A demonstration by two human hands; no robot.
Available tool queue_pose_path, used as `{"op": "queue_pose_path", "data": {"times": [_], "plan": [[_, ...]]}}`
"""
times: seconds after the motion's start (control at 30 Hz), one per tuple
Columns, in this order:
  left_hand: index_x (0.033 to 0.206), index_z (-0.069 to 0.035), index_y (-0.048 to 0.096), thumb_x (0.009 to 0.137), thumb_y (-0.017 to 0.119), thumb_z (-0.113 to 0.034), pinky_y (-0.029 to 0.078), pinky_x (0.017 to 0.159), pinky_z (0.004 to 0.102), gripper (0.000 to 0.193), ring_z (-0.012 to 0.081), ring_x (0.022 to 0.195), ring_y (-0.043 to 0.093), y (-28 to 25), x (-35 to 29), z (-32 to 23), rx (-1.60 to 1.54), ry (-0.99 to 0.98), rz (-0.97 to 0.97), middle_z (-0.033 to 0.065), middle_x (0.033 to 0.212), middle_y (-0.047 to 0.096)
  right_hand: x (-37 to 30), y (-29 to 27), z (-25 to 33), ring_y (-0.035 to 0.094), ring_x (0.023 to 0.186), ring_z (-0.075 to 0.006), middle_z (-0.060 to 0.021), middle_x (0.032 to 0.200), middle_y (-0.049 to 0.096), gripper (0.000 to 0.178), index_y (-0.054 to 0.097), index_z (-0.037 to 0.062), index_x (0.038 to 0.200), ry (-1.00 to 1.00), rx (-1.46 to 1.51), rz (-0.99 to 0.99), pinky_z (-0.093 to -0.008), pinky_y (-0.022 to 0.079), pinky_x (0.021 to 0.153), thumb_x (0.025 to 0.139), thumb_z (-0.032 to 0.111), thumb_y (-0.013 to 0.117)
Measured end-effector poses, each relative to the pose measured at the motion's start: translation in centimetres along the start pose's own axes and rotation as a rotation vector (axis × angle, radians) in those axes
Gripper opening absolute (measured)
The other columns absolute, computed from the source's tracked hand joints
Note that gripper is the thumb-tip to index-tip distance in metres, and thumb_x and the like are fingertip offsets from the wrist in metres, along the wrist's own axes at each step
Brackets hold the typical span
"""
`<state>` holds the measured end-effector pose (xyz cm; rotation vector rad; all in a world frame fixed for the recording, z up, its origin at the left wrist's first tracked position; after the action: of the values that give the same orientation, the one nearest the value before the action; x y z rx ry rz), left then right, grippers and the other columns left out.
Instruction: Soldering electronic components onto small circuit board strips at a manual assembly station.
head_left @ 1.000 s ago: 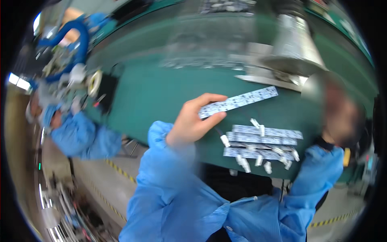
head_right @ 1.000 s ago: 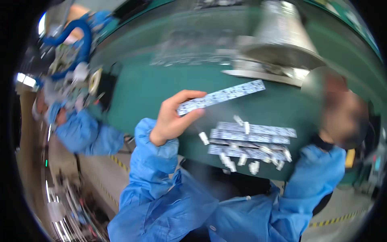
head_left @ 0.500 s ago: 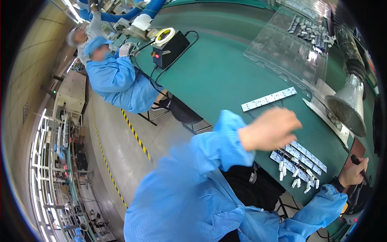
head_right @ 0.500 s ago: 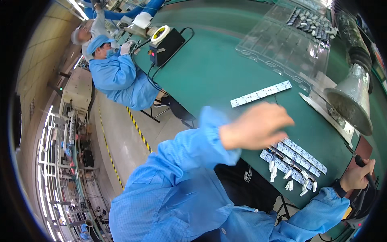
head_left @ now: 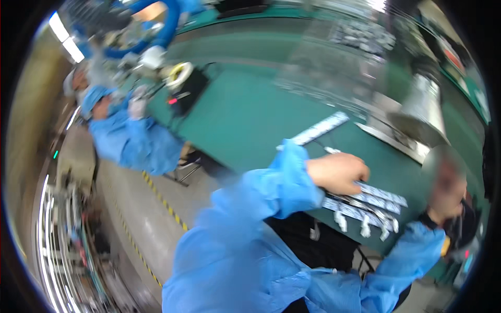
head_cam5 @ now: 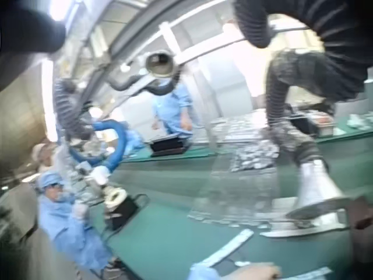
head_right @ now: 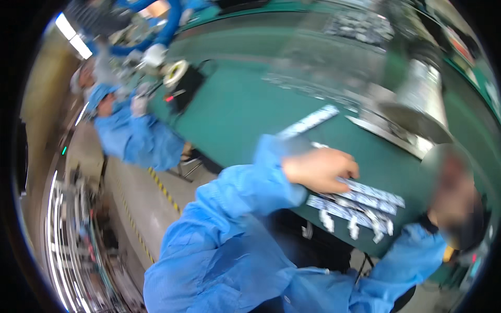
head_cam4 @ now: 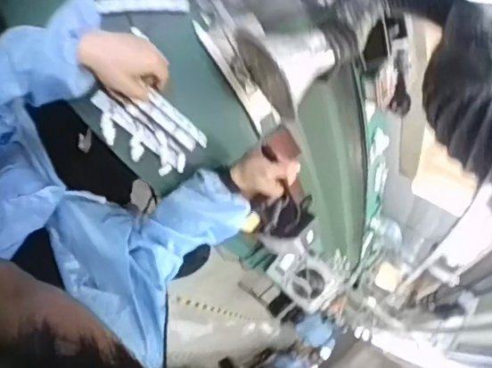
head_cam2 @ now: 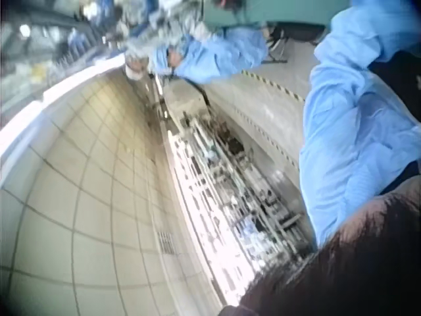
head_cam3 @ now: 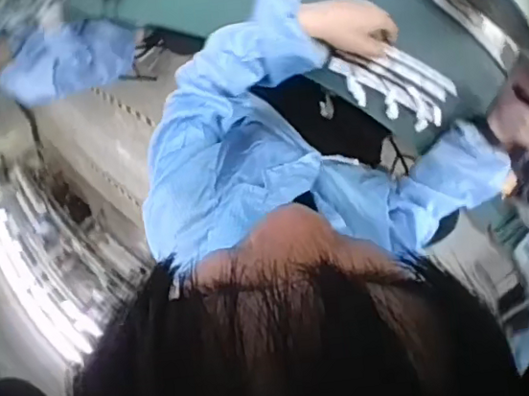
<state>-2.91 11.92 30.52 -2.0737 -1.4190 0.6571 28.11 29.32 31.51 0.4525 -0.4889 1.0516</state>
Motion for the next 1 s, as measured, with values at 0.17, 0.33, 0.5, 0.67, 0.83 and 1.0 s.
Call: {"op": "queue_pose_path", "data": {"times": [0.17, 0.33, 0.5, 0.67, 0.83, 1.0], "plan": [[0.103, 0.001, 0.069, 0.086, 0.067, -0.021, 0.051, 0.082, 0.0368, 0.028, 0.0268, 0.09, 0.063, -2.2, 1.2, 0.4, -0.228, -0.081, 0.106, 0.0144, 0.097, 0.065, 0.1, 0.9, 2.5, 0.054, 0.068, -0.0111, -0.0036, 0.069, 0.059, 0.034, 0.058, -0.0004, 0.068, -0.106, 0.035, 0.005, -0.0279, 0.045, 0.066, 0.098, 0.016, 0.057], [0.111, 0.0, 0.063, 0.089, 0.066, -0.013, 0.049, 0.062, 0.0274, 0.026, 0.0104, 0.077, 0.06, -2.0, 3.3, 1.7, -0.539, -0.148, -0.012, 0.0058, 0.098, 0.064, 0.5, -1.1, 4.2, 0.05, 0.065, -0.0123, -0.0025, 0.065, 0.054, 0.036, 0.055, -0.0004, 0.065, -0.057, 0.028, -0.153, -0.0268, 0.042, 0.064, 0.098, 0.016, 0.056], [0.125, -0.003, 0.055, 0.092, 0.06, -0.007, 0.046, 0.054, 0.022, 0.033, 0.0075, 0.074, 0.06, -0.4, 3.2, 3.2, -0.701, -0.283, -0.13, 0.0065, 0.11, 0.064, -0.9, -0.6, 6.3, 0.044, 0.059, -0.0134, -0.0034, 0.061, 0.047, 0.04, 0.049, 0.0001, 0.063, -0.093, 0.089, -0.234, -0.0279, 0.037, 0.059, 0.099, 0.018, 0.051], [0.121, 0.003, 0.058, 0.09, 0.061, -0.003, 0.046, 0.097, 0.0348, 0.032, 0.0238, 0.109, 0.062, -1.5, 2.9, 2.2, -0.452, -0.091, -0.268, 0.0145, 0.112, 0.066, -6.0, 4.5, 11.6, 0.03, 0.048, -0.012, -0.0047, 0.051, 0.034, 0.04, 0.038, 0.0047, 0.062, -0.297, 0.177, 0.171, -0.0296, 0.021, 0.047, 0.098, 0.024, 0.04], [0.124, 0.003, 0.056, 0.09, 0.06, -0.003, 0.047, 0.096, 0.0346, 0.034, 0.024, 0.111, 0.062, -1.5, 3.1, 2.2, -0.45, -0.043, -0.262, 0.0155, 0.115, 0.066, -9.1, 7.9, 13.9, 0.029, 0.042, -0.0124, -0.004, 0.048, 0.036, 0.034, 0.043, 0.0048, 0.067, -0.429, 0.194, 0.534, -0.0313, 0.02, 0.043, 0.097, 0.021, 0.044], [0.128, 0.003, 0.054, 0.089, 0.059, -0.002, 0.045, 0.1, 0.0358, 0.039, 0.0258, 0.117, 0.059, -1.5, 2.9, 2.5, -0.442, 0.014, -0.251, 0.018, 0.122, 0.062, -10.5, 9.4, 14.6, 0.033, 0.04, -0.0147, -0.0022, 0.048, 0.036, 0.034, 0.046, 0.0052, 0.066, -0.423, 0.143, 0.633, -0.0321, 0.024, 0.041, 0.096, 0.021, 0.046]]}}
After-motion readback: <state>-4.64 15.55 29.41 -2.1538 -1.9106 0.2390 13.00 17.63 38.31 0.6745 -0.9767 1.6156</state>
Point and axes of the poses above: each hand's wrist, its own x-axis towards the middle knuckle, its own y-axis out of the palm, z = x × y, the point moved 8 cm from there along x, towards the middle knuckle
